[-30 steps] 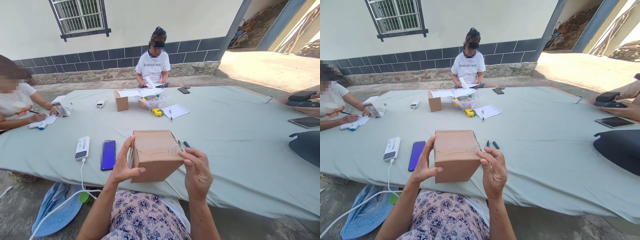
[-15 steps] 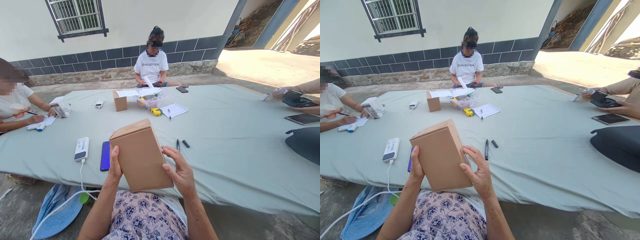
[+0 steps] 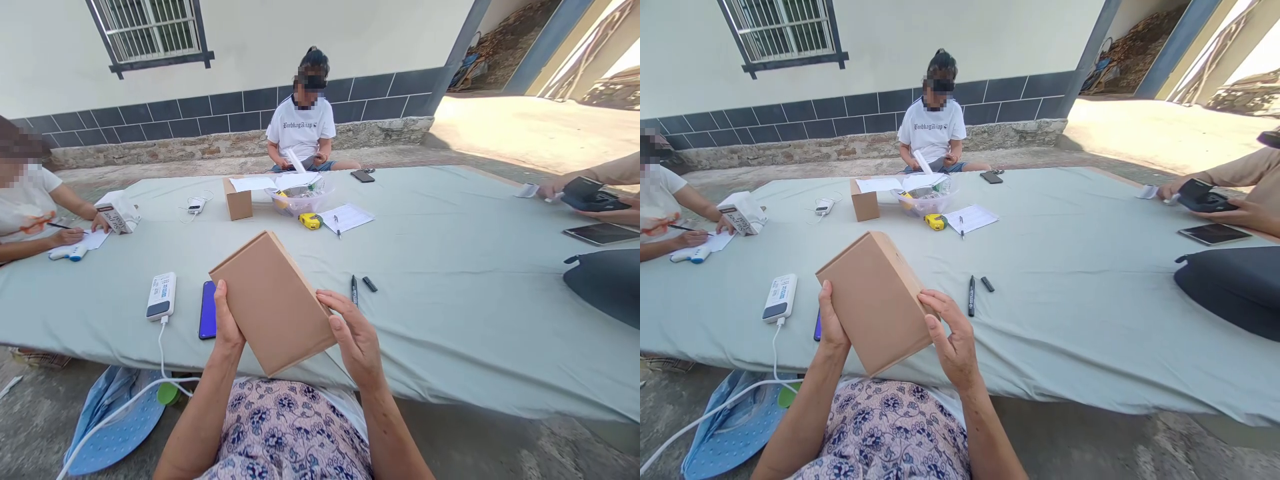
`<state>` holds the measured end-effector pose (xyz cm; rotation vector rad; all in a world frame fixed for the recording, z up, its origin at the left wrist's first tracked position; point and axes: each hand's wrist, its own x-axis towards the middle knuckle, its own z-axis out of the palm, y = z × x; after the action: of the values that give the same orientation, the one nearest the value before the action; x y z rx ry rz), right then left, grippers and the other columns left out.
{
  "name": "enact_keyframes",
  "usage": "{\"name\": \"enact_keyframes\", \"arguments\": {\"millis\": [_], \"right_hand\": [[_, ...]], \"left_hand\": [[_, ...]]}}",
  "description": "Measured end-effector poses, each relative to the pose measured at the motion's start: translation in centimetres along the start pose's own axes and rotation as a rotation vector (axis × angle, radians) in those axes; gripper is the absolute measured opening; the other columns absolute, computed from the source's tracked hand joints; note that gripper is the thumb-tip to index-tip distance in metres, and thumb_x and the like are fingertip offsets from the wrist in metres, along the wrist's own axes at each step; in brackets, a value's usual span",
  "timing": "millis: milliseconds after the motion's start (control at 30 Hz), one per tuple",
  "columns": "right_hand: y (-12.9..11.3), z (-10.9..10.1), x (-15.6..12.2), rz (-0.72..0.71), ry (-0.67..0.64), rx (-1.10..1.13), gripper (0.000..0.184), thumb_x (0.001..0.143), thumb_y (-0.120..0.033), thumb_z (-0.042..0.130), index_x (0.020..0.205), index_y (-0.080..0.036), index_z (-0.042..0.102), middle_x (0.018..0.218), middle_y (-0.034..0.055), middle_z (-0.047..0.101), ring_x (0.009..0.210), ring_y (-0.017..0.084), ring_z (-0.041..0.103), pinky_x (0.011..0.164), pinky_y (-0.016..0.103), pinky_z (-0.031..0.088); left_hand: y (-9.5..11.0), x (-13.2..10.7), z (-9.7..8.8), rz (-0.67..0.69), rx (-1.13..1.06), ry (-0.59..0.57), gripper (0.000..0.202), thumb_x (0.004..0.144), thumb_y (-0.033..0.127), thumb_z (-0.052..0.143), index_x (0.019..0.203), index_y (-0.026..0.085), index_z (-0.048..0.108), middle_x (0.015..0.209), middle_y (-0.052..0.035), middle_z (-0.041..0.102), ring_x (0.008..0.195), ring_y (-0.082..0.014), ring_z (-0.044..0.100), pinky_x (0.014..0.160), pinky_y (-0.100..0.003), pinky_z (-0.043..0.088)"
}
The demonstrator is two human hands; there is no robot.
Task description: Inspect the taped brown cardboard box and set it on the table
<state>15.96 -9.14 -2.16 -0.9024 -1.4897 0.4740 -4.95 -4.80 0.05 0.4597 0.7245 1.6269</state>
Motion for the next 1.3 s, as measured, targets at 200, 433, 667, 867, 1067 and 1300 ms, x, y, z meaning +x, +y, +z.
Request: {"name": "enact_keyframes", "arguments": {"millis": [200, 433, 667, 867, 1067, 1300], "right_hand": [[1.2, 0.1, 0.2, 0.048, 0.354, -0.193, 0.031, 0.102, -0.039, 0.047, 0.101, -0.024, 0.073, 0.102, 0.0081, 0.075, 0.103, 0.024, 0.07, 0.094, 0.044, 0.055], [2.0, 0.8, -0.2, 0.153, 0.281, -0.178, 0.04, 0.095, -0.045, 0.06, 0.129, -0.024, 0.061, 0.13, 0.0127, 0.067, 0.12, 0.026, 0.064, 0.089, 0.04, 0.06], [2.3, 1.8, -0.7, 0.253, 0.065, -0.144, 0.105, 0.083, -0.06, 0.072, 0.163, -0.034, 0.009, 0.17, 0.0159, 0.023, 0.155, 0.035, 0.03, 0.114, 0.06, 0.044], [4.0, 0.5, -1.1, 0.184, -0.152, -0.209, 0.139, 0.066, -0.072, 0.08, 0.161, -0.035, -0.013, 0.174, 0.0169, -0.001, 0.161, 0.038, 0.008, 0.123, 0.067, 0.027], [4.7, 0.1, -1.2, 0.175, -0.129, -0.266, 0.144, 0.057, -0.074, 0.083, 0.163, -0.034, -0.006, 0.172, 0.0192, 0.009, 0.16, 0.042, 0.013, 0.122, 0.069, 0.027], [2.9, -0.4, 0.0, 0.052, 0.183, -0.246, 0.068, 0.085, -0.056, 0.072, 0.143, -0.028, 0.053, 0.133, 0.0126, 0.063, 0.126, 0.03, 0.059, 0.11, 0.055, 0.046]], "left_hand": [[-0.6, 0.5, -0.2, 0.125, 0.116, -0.004, 0.047, 0.076, 0.048, 0.08, 0.116, 0.025, 0.068, 0.117, -0.0046, 0.075, 0.106, -0.0233, 0.069, 0.085, -0.031, 0.055], [-1.6, 1.2, -1.0, 0.075, 0.13, 0.09, 0.046, 0.075, 0.052, 0.08, 0.112, 0.029, 0.065, 0.112, -0.0008, 0.073, 0.098, -0.02, 0.068, 0.075, -0.028, 0.053], [-2.2, 1.6, -1.2, 0.014, 0.05, 0.154, 0.053, 0.071, 0.054, 0.083, 0.115, 0.034, 0.062, 0.116, 0.0001, 0.07, 0.092, -0.0169, 0.067, 0.075, -0.03, 0.055], [-2.2, 1.8, -1.2, -0.052, 0.066, 0.193, 0.057, 0.067, 0.058, 0.083, 0.112, 0.032, 0.059, 0.103, 0.0001, 0.068, 0.081, -0.016, 0.065, 0.066, -0.028, 0.053], [-2.4, 1.8, -1.6, -0.112, 0.094, 0.192, 0.059, 0.068, 0.059, 0.083, 0.114, 0.032, 0.058, 0.097, 0.0017, 0.067, 0.075, -0.0138, 0.065, 0.067, -0.029, 0.055], [-2.3, 2.3, -2.0, -0.203, 0.029, 0.146, 0.056, 0.074, 0.056, 0.079, 0.12, 0.027, 0.065, 0.106, -0.0038, 0.075, 0.09, -0.0224, 0.071, 0.077, -0.035, 0.059]]}}
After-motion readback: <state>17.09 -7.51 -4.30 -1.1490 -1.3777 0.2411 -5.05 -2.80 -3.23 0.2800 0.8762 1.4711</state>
